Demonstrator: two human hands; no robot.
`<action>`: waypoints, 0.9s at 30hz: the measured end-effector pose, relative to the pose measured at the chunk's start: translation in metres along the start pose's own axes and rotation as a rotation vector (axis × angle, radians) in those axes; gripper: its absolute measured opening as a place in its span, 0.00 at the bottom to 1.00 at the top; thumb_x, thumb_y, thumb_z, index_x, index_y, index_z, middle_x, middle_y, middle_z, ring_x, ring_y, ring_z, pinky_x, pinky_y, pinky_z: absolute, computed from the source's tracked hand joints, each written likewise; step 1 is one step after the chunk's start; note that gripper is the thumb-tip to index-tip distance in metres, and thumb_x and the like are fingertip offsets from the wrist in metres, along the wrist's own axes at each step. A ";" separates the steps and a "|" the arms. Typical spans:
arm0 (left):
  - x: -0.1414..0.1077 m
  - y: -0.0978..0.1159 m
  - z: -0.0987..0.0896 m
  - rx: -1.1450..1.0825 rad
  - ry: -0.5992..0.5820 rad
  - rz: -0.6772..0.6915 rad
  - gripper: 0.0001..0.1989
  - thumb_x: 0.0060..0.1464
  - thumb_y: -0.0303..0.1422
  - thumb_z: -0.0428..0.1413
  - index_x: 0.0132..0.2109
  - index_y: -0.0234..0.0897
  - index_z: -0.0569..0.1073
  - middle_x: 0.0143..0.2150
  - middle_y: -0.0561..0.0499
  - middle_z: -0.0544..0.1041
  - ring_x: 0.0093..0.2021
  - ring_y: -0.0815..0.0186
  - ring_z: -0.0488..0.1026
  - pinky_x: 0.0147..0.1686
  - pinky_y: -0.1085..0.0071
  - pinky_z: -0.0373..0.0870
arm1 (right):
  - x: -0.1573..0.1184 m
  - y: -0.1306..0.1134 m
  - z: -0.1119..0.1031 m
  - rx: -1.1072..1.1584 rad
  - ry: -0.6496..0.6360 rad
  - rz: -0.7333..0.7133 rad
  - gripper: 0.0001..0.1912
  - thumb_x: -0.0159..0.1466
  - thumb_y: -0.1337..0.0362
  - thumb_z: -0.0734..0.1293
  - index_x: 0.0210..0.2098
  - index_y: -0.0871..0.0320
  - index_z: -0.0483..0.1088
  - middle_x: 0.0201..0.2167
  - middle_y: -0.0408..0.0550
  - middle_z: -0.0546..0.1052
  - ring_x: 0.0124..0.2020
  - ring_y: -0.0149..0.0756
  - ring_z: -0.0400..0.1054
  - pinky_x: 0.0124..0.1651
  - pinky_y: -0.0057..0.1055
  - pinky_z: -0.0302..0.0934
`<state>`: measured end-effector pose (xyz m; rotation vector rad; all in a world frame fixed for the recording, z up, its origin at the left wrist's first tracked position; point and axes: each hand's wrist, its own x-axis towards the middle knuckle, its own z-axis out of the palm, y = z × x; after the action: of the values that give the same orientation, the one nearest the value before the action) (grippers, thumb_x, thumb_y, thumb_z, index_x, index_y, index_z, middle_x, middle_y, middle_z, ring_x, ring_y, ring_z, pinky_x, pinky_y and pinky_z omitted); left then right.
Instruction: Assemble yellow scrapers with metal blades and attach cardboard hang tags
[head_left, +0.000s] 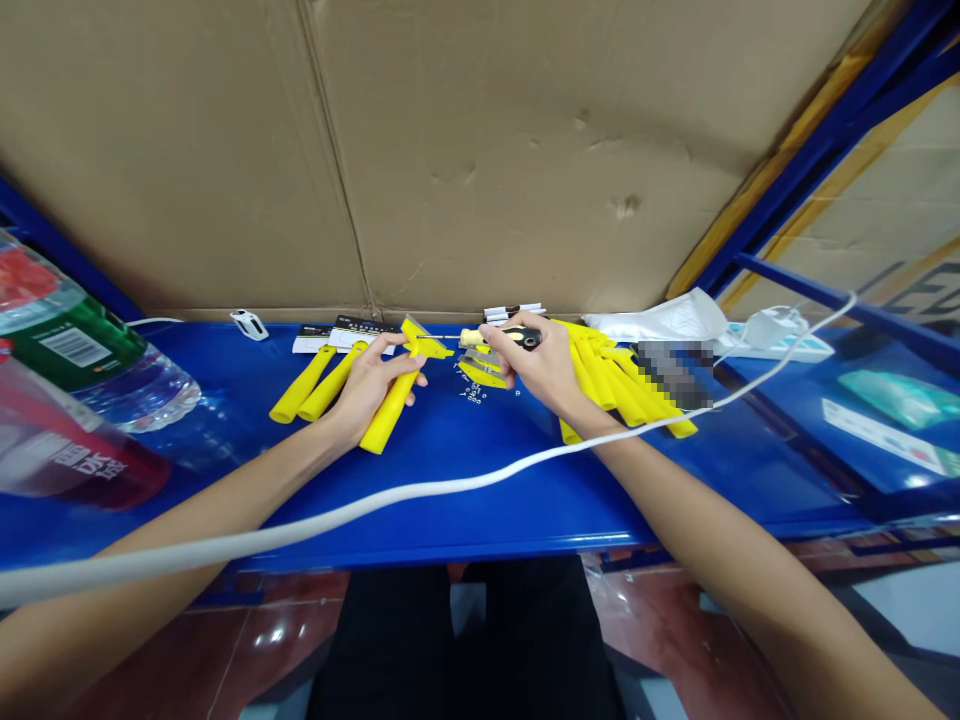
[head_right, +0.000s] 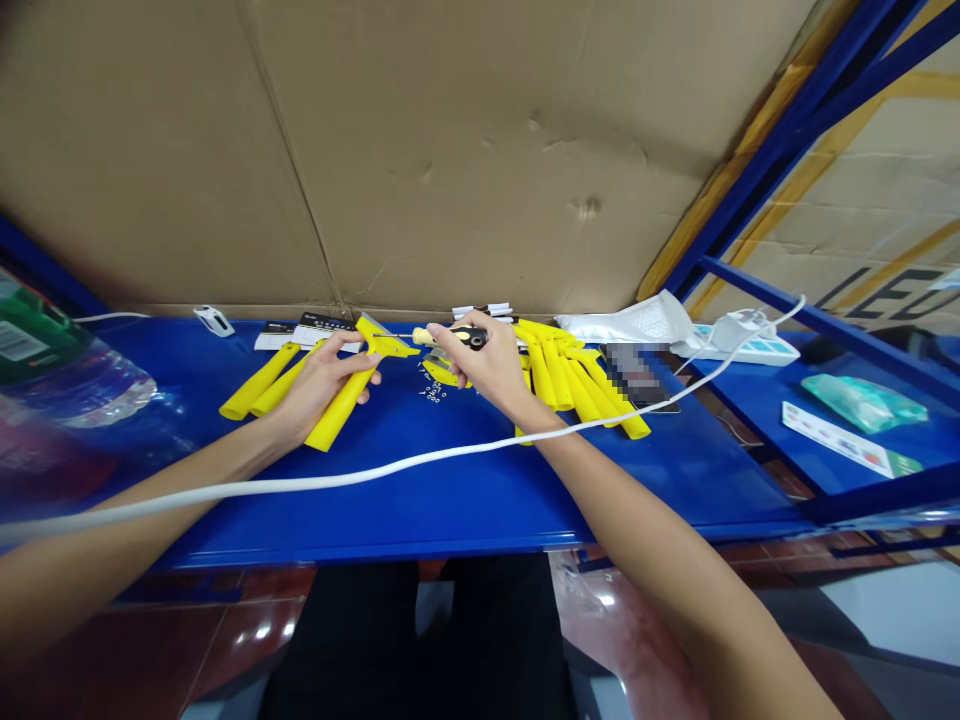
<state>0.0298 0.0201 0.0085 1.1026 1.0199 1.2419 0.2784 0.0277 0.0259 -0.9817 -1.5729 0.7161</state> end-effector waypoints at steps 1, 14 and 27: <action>0.000 0.000 0.000 -0.003 -0.003 0.001 0.25 0.51 0.31 0.74 0.52 0.42 0.71 0.34 0.51 0.83 0.24 0.65 0.77 0.19 0.74 0.71 | 0.000 0.000 0.000 0.005 0.007 0.007 0.25 0.67 0.39 0.76 0.30 0.51 0.71 0.17 0.38 0.75 0.14 0.33 0.68 0.18 0.31 0.62; 0.005 0.013 -0.003 -0.058 0.037 0.168 0.24 0.49 0.30 0.76 0.52 0.40 0.76 0.42 0.49 0.84 0.31 0.64 0.81 0.20 0.74 0.73 | -0.001 0.003 0.005 0.014 0.091 -0.056 0.19 0.69 0.41 0.76 0.41 0.49 0.76 0.24 0.38 0.76 0.19 0.35 0.71 0.25 0.35 0.67; 0.016 0.042 -0.021 -0.185 0.060 0.319 0.20 0.53 0.28 0.72 0.51 0.43 0.79 0.46 0.49 0.83 0.33 0.66 0.80 0.22 0.76 0.69 | -0.004 0.007 0.004 -0.409 -0.039 -0.379 0.16 0.75 0.54 0.68 0.58 0.53 0.78 0.48 0.50 0.86 0.40 0.42 0.79 0.46 0.40 0.72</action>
<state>0.0020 0.0374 0.0463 1.1165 0.7728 1.5998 0.2759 0.0275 0.0175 -0.9207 -1.9148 0.1513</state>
